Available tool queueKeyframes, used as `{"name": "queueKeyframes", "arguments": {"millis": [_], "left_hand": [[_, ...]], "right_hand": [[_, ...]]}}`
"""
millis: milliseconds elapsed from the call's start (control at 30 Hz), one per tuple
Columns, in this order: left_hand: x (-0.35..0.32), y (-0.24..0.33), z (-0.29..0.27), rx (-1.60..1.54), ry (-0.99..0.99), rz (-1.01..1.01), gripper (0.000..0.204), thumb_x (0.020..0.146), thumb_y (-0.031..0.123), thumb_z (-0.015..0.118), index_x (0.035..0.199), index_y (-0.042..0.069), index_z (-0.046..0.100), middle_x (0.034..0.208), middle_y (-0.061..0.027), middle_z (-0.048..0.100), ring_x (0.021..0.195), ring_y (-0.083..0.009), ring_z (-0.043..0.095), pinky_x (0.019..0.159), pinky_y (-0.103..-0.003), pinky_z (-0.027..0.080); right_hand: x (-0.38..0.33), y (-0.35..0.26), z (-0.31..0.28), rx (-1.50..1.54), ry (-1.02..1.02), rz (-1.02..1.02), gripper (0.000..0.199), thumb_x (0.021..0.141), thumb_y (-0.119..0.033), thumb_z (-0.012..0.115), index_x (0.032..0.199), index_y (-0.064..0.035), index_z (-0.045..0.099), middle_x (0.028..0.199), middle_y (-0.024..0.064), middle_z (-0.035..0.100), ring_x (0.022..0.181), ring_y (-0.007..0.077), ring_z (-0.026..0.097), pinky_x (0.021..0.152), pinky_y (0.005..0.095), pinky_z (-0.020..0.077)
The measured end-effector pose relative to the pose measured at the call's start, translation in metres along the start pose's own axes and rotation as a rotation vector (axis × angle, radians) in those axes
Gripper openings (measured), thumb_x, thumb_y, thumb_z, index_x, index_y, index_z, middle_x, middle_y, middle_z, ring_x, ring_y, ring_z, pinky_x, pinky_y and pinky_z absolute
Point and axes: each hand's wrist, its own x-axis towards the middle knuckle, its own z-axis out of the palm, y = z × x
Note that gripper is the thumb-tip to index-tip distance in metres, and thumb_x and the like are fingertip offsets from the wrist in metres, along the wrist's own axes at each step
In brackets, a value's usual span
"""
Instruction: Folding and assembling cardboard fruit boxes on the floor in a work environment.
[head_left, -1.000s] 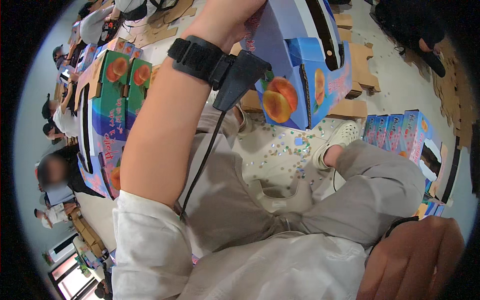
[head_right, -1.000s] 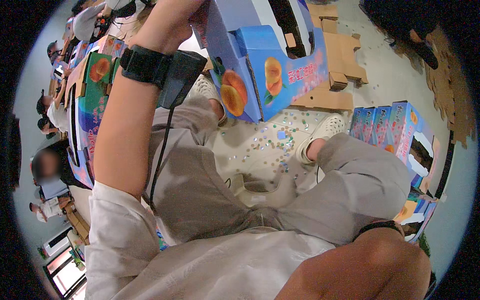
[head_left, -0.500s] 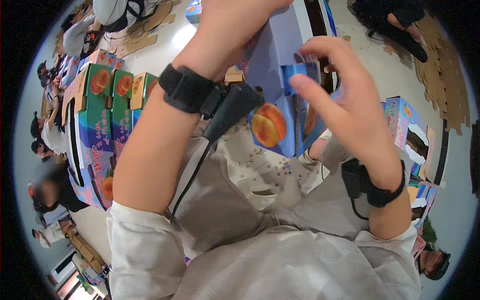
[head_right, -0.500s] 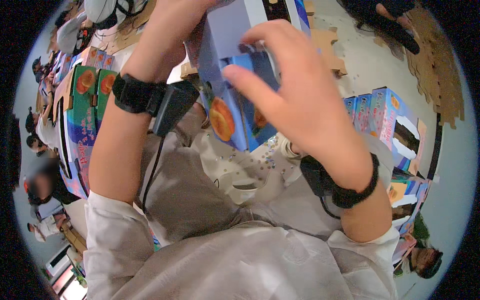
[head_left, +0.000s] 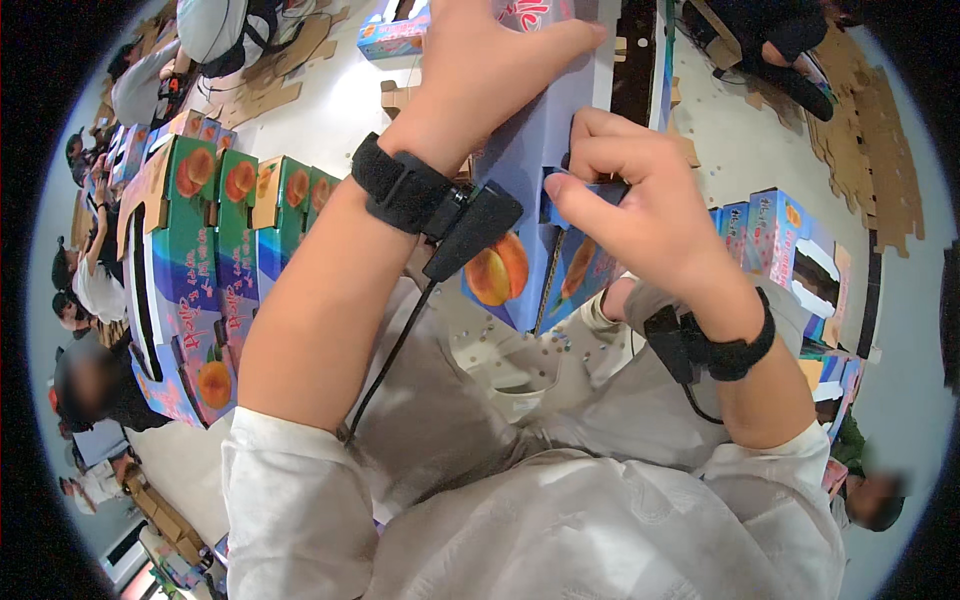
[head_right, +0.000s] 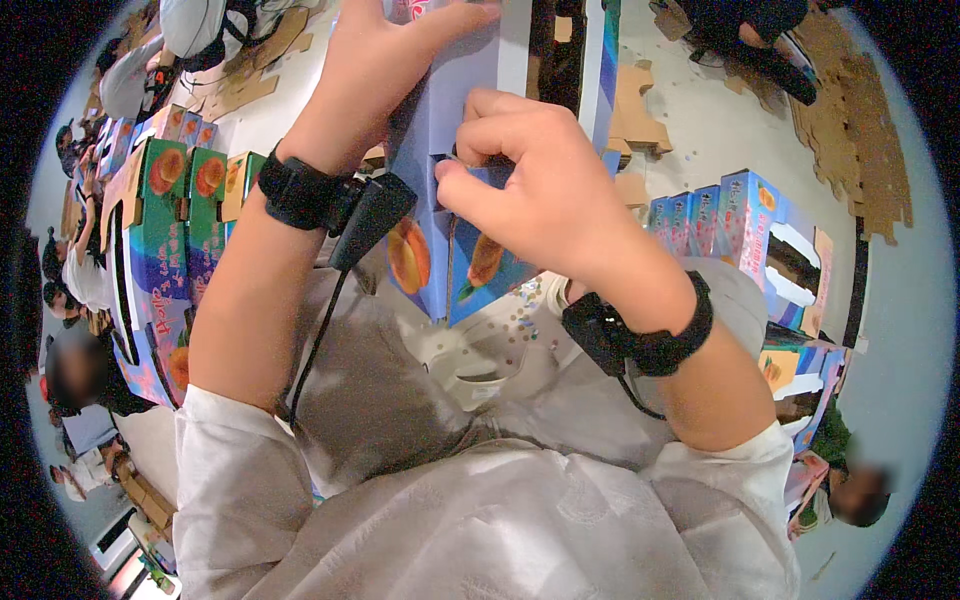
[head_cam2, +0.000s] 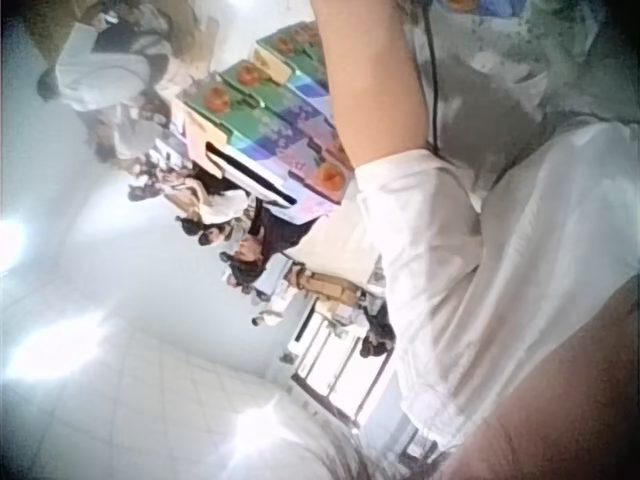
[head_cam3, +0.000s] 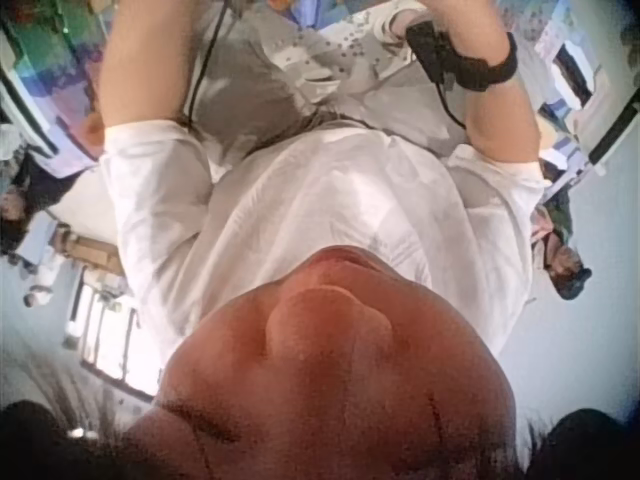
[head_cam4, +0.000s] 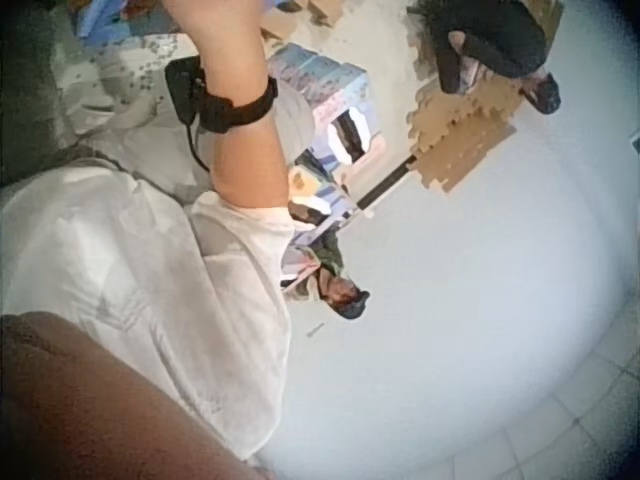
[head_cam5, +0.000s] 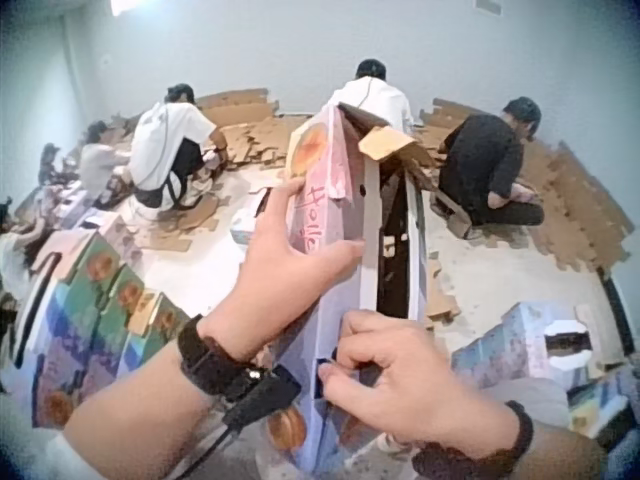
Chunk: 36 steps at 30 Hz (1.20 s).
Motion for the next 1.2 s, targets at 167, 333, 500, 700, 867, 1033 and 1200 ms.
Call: {"name": "queueKeyframes", "arguments": {"millis": [167,333,500,700,867,1033,1200], "left_hand": [[0.004,-0.002,0.003,-0.010,-0.004,0.003,0.083,0.078,0.021,0.084,0.146,-0.002,0.042,0.122,-0.0184,0.064,0.108,-0.0228,0.064,0.091,-0.035,0.055],[0.015,-0.008,-0.006,-0.046,-0.022,0.152,0.086,0.081,0.017,0.082,0.151,-0.001,0.036,0.124,-0.0180,0.062,0.103,-0.0221,0.066,0.085,-0.033,0.057],[0.029,-0.020,-0.050,-0.105,0.032,-0.120,0.094,0.082,0.026,0.087,0.155,0.001,0.033,0.129,-0.0181,0.064,0.112,-0.0246,0.067,0.091,-0.036,0.056],[0.033,-0.015,-0.074,-0.201,0.079,-0.130,0.104,0.082,0.022,0.090,0.160,0.003,0.024,0.129,-0.0202,0.061,0.110,-0.0259,0.069,0.092,-0.038,0.058],[0.018,-0.006,-0.069,-0.144,0.053,-0.157,0.102,0.083,0.021,0.089,0.160,0.003,0.025,0.129,-0.0176,0.060,0.113,-0.0264,0.068,0.095,-0.039,0.057],[-0.004,0.007,-0.039,-0.117,-0.068,0.043,0.097,0.084,0.023,0.090,0.155,0.000,0.027,0.133,-0.0195,0.057,0.116,-0.0248,0.065,0.097,-0.040,0.056],[-0.009,0.011,-0.040,0.132,-0.080,0.069,0.092,0.088,0.020,0.086,0.155,0.000,0.027,0.128,-0.0182,0.060,0.121,-0.0246,0.063,0.101,-0.039,0.053]], "right_hand": [[0.004,0.000,-0.001,0.093,0.055,0.006,0.031,0.082,-0.012,0.072,0.069,0.0042,0.048,0.074,0.0110,0.047,0.069,0.0225,0.048,0.064,0.0360,0.0393],[-0.011,-0.011,-0.003,0.293,-0.070,-0.001,0.030,0.083,-0.009,0.070,0.069,0.0005,0.045,0.077,0.0072,0.047,0.078,0.0212,0.052,0.071,0.0339,0.0417],[-0.021,-0.005,-0.038,0.091,-0.001,-0.178,0.025,0.090,-0.013,0.074,0.076,-0.0002,0.057,0.077,0.0061,0.054,0.077,0.0180,0.053,0.071,0.0338,0.0432],[-0.018,0.036,-0.103,-0.245,0.119,0.308,0.035,0.099,-0.029,0.072,0.118,-0.0003,0.073,0.110,0.0115,0.073,0.091,0.0209,0.066,0.080,0.0344,0.0544],[-0.032,0.063,-0.086,-0.286,0.162,0.330,0.071,0.089,-0.042,0.080,0.142,0.0002,0.057,0.114,0.0202,0.073,0.101,0.0301,0.072,0.088,0.0420,0.0572],[-0.017,0.086,-0.040,-0.276,0.181,0.547,0.089,0.082,-0.043,0.084,0.149,0.0023,0.047,0.124,0.0295,0.069,0.113,0.0413,0.071,0.095,0.0456,0.0561],[-0.012,0.113,-0.047,-0.155,0.134,0.528,0.076,0.083,-0.022,0.077,0.147,0.0055,0.047,0.116,0.0273,0.071,0.109,0.0418,0.070,0.092,0.0453,0.0557]]}}
